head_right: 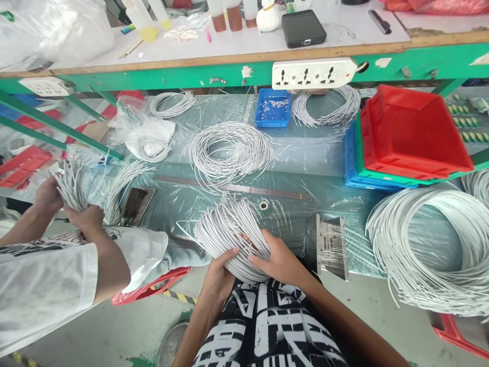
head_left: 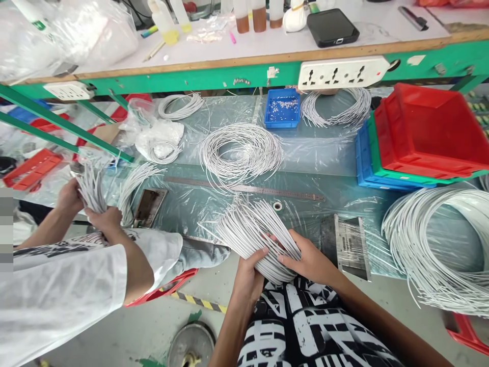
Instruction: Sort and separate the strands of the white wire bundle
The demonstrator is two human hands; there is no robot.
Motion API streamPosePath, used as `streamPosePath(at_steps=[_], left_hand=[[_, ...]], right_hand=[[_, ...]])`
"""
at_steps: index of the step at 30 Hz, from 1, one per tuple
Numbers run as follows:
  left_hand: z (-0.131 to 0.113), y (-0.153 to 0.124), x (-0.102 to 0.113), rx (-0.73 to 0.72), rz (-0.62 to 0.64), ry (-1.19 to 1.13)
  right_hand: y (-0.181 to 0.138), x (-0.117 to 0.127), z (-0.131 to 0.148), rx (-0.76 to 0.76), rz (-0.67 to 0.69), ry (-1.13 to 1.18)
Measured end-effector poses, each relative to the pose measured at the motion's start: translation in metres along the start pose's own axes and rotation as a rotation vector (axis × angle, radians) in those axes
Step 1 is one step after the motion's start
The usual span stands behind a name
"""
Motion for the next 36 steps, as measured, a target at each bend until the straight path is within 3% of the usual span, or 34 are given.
streamPosePath(at_steps=[24,36], left_hand=[[0.0024,0.0028,0.0003,0.011,-0.008,-0.019],[0.0026,0.0042,0.0014,0.029,0.021,-0.012]], right_hand=[[0.0034,-0.0035,0.0028,0.013,-0.052,0.001],[0.0061,0.0046,-0.0028,-0.051,0.024,0.008]])
Point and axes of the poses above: each hand's wrist, its own y-axis towards the middle knuckle, its own x-axis out of the back of the hand, z = x × y, the point moved 1 cm from there along y, towards the middle knuckle, and after that the axes turned 4 degrees about -x, right-handed, at the moved point
